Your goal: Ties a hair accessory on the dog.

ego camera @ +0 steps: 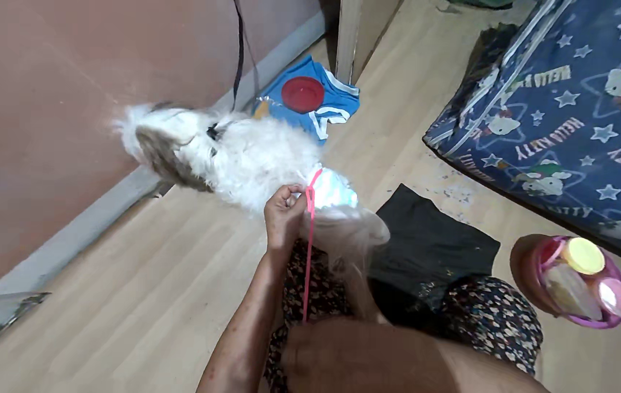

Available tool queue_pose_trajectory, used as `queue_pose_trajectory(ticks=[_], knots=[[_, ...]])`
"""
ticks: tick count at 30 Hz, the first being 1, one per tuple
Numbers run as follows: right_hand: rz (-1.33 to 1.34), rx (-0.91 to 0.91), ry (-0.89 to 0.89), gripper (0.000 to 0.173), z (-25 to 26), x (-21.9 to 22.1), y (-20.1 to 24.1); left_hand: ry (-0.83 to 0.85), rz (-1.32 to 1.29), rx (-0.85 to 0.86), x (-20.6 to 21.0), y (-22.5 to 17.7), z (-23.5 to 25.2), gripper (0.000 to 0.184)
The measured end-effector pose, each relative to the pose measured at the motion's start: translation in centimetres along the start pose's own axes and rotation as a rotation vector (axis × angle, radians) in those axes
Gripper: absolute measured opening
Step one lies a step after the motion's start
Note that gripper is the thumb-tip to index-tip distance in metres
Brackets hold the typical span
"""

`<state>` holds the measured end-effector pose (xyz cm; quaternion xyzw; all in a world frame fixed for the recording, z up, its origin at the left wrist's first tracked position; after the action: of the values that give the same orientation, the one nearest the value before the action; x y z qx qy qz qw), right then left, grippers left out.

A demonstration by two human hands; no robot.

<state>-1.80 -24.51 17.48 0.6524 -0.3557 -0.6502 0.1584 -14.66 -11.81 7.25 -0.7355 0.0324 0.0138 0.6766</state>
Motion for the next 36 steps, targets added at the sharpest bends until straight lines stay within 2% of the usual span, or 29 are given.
queue_pose_trajectory(ticks=[1,2,4,6,7,8,10,12,14,18,24,28,33,36], knots=[[-0.010,-0.083,0.063,0.013,-0.2,0.3,0.8,-0.016,0.010,0.008,0.1,0.0,-0.1,0.003],[-0.050,-0.110,0.020,0.018,-0.7,-0.1,0.8,-0.029,0.019,0.023,0.1,0.0,-0.2,0.002],[-0.160,-0.010,-0.379,0.030,-1.2,-2.4,-1.6,-0.058,0.025,0.058,0.2,0.3,-0.7,0.002],[-0.165,0.080,-0.795,0.024,-0.1,-6.1,-6.2,-0.068,0.012,0.113,0.3,0.5,-0.9,0.006],[-0.127,0.171,-0.893,0.023,0.5,-8.1,-8.3,-0.078,0.014,0.124,0.2,0.5,-0.9,0.006],[-0.069,0.273,-0.897,0.020,1.3,-9.3,-10.2,-0.081,0.030,0.129,0.1,0.5,-0.9,0.005],[0.050,0.377,-0.737,0.016,3.1,-9.8,-13.0,-0.070,0.064,0.122,-0.3,0.2,-0.9,0.008],[0.053,0.371,-0.585,0.016,4.5,-8.8,-14.7,-0.052,0.059,0.118,-0.5,0.0,-0.9,0.009],[0.018,0.358,-0.524,0.016,5.0,-8.3,-15.3,-0.054,0.036,0.114,-0.6,0.1,-0.9,0.009],[-0.001,0.261,-0.473,0.016,5.1,-8.1,-15.6,-0.105,0.077,0.067,-1.2,0.1,-0.8,0.008],[0.001,0.233,-0.433,0.011,6.5,-8.2,-15.4,-0.158,0.109,0.065,-2.3,-0.2,-1.1,0.008],[-0.120,0.186,-0.417,0.008,8.3,-8.0,-15.1,-0.180,0.167,0.041,-3.3,-0.7,-1.7,0.009],[-0.218,0.284,-0.385,0.016,10.3,-8.8,-14.1,-0.203,0.321,-0.003,-5.3,-1.4,-1.6,0.020],[0.083,0.435,-0.247,0.016,10.7,-9.3,-12.0,-0.205,0.573,0.074,-6.4,-1.2,-2.3,0.027]])
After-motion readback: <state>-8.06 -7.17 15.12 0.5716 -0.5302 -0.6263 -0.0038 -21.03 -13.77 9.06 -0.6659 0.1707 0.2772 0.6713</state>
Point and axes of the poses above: each hand's wrist, its own z-axis towards the middle knuckle, its own x-axis out of the palm, y = z × x, the point moved 1 cm from there along z, towards the middle knuckle, and after that the axes turned 12 degrees about y, right-handed, at the moved point
